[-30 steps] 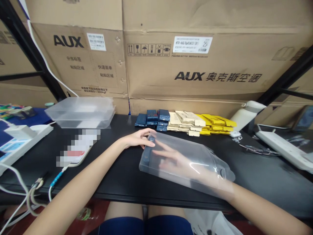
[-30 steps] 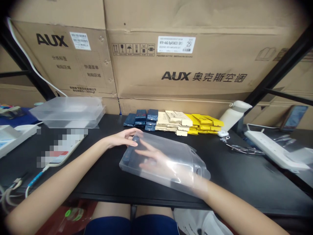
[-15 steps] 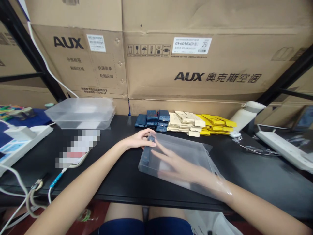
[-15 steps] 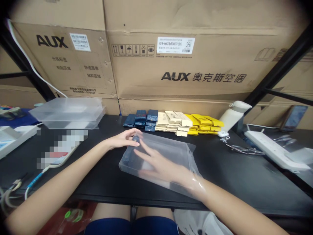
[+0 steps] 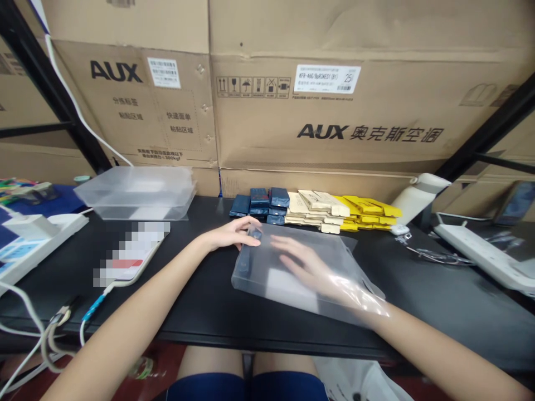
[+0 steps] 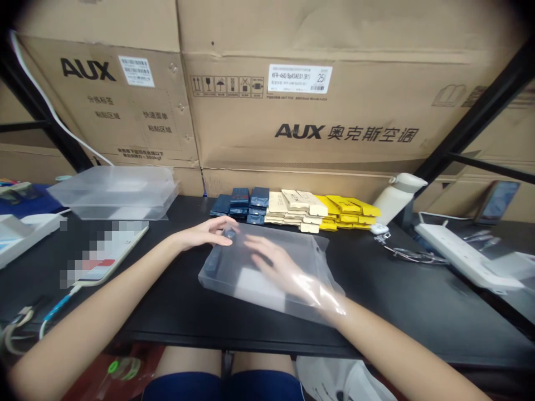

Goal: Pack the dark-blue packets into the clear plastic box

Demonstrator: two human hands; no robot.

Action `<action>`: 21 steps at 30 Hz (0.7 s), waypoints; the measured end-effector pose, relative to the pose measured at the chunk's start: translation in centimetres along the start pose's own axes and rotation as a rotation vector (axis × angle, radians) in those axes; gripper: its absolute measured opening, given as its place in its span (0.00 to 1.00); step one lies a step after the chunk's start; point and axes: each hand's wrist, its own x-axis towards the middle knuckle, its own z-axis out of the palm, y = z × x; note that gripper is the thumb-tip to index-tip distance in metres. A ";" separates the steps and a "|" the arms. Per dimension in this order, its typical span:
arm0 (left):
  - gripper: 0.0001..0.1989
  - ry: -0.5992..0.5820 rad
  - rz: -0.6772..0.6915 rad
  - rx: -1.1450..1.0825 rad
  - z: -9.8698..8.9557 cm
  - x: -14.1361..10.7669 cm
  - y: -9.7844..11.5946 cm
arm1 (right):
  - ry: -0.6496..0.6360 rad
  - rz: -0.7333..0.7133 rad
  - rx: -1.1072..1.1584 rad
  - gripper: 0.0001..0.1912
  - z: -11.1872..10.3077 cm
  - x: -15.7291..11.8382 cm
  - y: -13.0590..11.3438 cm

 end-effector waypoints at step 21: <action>0.27 0.132 -0.062 0.008 -2.7 -0.5 -1.2 | 0.731 0.548 0.762 0.07 -4.6 0.8 7.3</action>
